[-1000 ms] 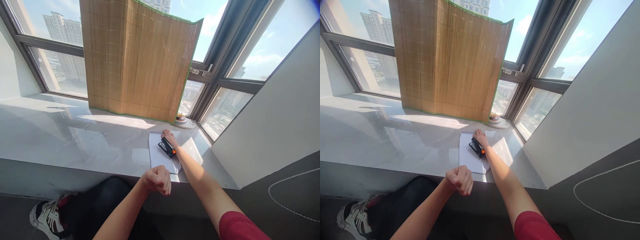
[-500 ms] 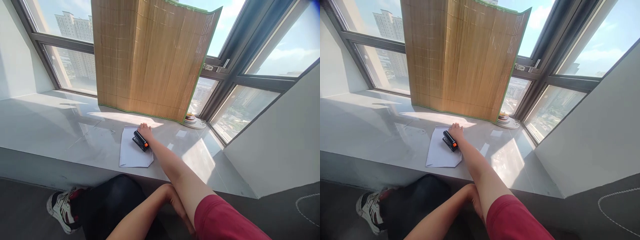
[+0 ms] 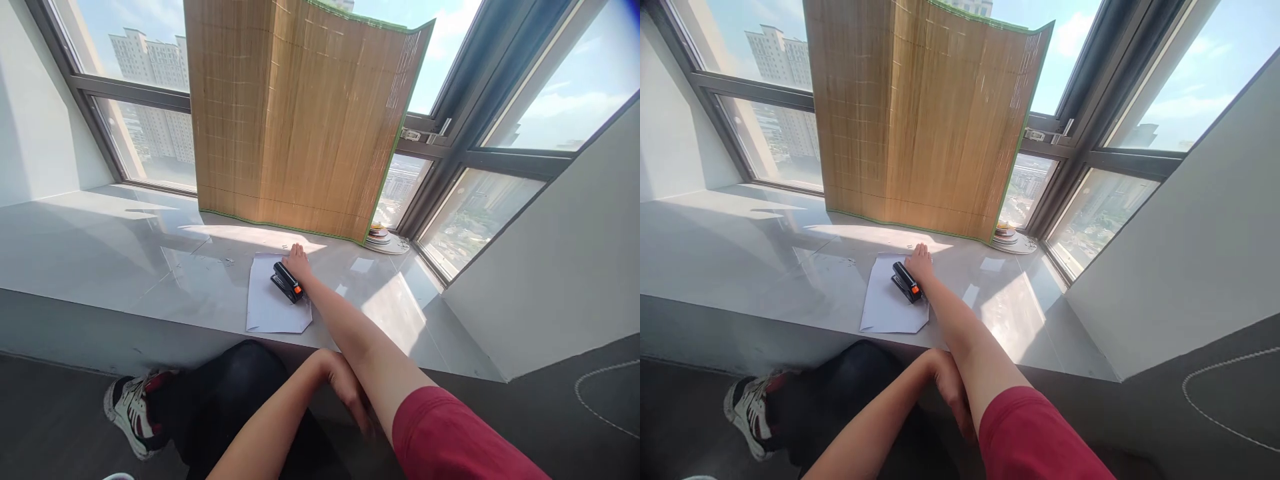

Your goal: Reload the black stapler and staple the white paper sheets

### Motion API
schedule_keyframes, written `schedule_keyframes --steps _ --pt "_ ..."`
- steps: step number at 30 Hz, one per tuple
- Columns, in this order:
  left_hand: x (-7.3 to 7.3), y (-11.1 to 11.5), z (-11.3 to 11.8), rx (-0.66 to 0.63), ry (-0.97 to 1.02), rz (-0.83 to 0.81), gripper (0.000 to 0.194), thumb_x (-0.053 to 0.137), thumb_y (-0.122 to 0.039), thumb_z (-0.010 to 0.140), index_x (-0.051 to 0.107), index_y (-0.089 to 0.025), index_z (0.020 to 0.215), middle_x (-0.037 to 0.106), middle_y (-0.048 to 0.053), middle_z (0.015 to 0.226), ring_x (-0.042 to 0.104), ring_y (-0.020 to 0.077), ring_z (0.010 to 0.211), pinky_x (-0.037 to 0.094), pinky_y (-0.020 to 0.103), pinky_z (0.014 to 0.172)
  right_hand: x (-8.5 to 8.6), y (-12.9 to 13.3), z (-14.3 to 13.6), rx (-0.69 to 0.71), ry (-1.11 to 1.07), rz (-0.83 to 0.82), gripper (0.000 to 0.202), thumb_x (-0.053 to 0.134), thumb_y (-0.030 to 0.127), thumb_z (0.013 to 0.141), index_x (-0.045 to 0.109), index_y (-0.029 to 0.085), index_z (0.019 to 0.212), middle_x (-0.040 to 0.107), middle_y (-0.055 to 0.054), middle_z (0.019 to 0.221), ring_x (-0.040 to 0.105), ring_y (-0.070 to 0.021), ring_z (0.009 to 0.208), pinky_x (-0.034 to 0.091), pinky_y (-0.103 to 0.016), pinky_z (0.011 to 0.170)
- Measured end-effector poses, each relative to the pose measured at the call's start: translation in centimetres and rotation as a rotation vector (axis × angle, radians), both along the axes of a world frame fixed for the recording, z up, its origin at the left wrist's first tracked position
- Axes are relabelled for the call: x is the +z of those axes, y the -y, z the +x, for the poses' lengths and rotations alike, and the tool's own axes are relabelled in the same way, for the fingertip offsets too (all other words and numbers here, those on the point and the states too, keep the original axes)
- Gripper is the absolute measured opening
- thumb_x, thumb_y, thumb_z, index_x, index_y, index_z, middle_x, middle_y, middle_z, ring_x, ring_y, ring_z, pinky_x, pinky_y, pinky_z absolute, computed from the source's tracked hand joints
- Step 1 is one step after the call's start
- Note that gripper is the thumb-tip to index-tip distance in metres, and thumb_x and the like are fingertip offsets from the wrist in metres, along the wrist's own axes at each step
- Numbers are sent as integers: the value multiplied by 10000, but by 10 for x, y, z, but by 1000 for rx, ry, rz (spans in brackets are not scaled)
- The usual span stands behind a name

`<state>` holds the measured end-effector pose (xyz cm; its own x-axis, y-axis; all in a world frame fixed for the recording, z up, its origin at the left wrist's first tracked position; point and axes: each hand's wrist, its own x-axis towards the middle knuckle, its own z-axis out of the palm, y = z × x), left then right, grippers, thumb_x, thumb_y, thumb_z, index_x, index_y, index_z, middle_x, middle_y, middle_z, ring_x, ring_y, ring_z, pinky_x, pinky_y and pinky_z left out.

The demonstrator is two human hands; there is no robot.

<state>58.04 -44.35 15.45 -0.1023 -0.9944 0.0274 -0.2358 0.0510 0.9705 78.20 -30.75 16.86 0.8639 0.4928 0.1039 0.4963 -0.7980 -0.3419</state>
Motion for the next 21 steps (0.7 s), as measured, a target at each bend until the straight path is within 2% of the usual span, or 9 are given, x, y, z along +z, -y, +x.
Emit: schedule_keyframes --steps 2,3,4,5,8,11,14,17,21 --pt "9 -7 3 -194 -15 89 455 900 -531 690 664 -160 572 553 8 626 637 231 671 573 354 670 -1 17 1 -15 21 -5 766 387 370 1080 169 -41 1689 143 -262 1772 137 -346 1669 242 -510 1323" --pt "15 -13 4 -241 -27 98 500 889 -539 720 608 -171 530 487 -4 579 577 193 603 539 331 618 -2 28 1 -28 34 -5 755 388 365 1081 184 -28 1692 161 -259 1769 149 -344 1668 249 -509 1319" --pt "22 -21 4 -230 -41 73 543 877 -541 751 552 -183 506 427 -14 553 509 159 550 495 311 571 -3 39 2 -43 45 -6 745 387 363 1081 199 -18 1693 180 -254 1767 162 -341 1666 252 -501 1318" --pt "29 -30 4 -167 -63 17 578 870 -538 773 496 -195 496 373 -24 540 441 134 515 446 299 533 -4 50 3 -62 53 -10 736 386 363 1083 215 -13 1692 196 -251 1764 173 -337 1664 252 -485 1318" --pt "38 -61 1 150 -204 -224 698 885 -519 775 331 -220 474 261 -45 505 265 99 465 309 311 478 -9 87 7 -114 62 -52 720 388 372 1090 256 -18 1681 239 -250 1753 218 -326 1654 245 -437 1319" --pt "35 -85 -1 536 -467 -659 798 845 -566 783 190 -226 478 129 -75 472 128 77 434 170 303 447 -12 121 10 -155 78 -95 696 370 376 1099 295 -22 1665 279 -260 1736 251 -334 1643 254 -445 1309" --pt "36 -95 0 948 -694 -1026 743 825 -503 810 199 -212 538 117 -87 514 101 63 435 176 264 441 -12 147 10 -185 95 -126 666 366 369 1099 351 -16 1642 327 -274 1711 291 -348 1627 262 -465 1300" --pt "43 -97 4 1274 -815 -1162 616 783 -356 871 258 -197 591 195 -80 552 154 57 447 255 231 457 -11 162 7 -174 101 -150 648 355 370 1102 384 -12 1625 327 -274 1710 293 -344 1628 262 -466 1300" --pt "41 -93 18 1527 -876 -1167 542 721 -302 919 292 -211 601 224 -81 556 220 59 438 302 218 448 -11 167 2 -167 91 -154 645 329 371 1109 375 -1 1634 301 -259 1726 272 -342 1635 243 -483 1308"
